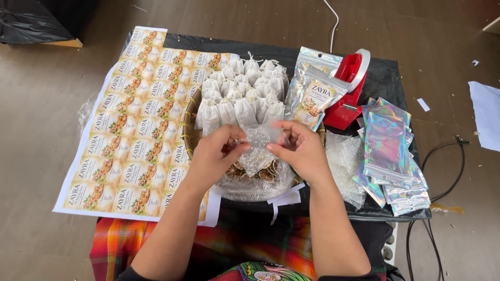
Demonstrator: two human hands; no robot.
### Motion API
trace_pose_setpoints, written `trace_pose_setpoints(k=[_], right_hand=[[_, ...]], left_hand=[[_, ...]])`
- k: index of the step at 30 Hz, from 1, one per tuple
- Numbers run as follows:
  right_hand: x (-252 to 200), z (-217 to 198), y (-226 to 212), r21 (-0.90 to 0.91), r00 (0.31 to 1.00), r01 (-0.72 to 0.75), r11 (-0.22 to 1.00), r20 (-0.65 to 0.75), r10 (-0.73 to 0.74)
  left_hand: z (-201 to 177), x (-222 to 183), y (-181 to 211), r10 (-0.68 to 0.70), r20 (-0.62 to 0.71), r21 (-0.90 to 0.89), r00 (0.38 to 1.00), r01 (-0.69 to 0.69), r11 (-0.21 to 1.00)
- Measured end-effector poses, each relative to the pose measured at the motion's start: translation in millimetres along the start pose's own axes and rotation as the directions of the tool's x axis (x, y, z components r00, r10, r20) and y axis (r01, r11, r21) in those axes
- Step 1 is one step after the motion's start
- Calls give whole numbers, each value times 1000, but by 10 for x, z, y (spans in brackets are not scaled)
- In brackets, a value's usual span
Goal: The person is manually filling small plastic pouches with dried lemon slices from a central bowl.
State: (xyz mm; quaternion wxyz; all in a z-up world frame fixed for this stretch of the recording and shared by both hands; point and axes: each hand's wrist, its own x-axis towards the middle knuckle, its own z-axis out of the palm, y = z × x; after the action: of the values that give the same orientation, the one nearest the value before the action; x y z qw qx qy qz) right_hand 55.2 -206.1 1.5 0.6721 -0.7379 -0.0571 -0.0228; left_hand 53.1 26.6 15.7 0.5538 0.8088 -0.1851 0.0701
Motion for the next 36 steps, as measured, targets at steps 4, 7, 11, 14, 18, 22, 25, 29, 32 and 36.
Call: trace_pose_setpoints(k=[4,7,11,14,18,22,25,29,32,36], right_hand=[[-31,24,-42,47,999,-31,998,-9,32],[-58,16,-52,65,998,-63,996,1,63],[-71,20,-41,12,999,-37,999,11,36],[-78,35,-64,-42,1000,-15,999,-4,15],[-110,49,-130,-117,999,-26,993,-23,24],[-114,64,-108,-101,999,-5,995,-46,1],[-120,55,-50,-116,998,-2,993,-67,-6],[-104,65,-13,-130,999,1,991,-49,-8],[-112,70,-46,-118,999,5,993,-31,-8],[-128,92,-99,-86,1000,11,996,-4,-12]], left_hand=[[25,-8,-83,57,6,12,998,-57,998],[54,2,-99,167,-9,22,986,-167,986],[59,1,-119,172,0,-55,985,-172,984],[70,3,-168,178,-2,-79,984,-178,981],[77,2,-181,157,9,-107,988,-155,982],[63,3,-184,182,12,-113,983,-179,977],[55,-7,-167,201,13,-120,979,-198,973],[53,-15,-161,203,19,-82,979,-201,976],[58,-17,-177,203,23,-71,979,-201,977],[74,-29,-193,200,25,-76,979,-198,977]])
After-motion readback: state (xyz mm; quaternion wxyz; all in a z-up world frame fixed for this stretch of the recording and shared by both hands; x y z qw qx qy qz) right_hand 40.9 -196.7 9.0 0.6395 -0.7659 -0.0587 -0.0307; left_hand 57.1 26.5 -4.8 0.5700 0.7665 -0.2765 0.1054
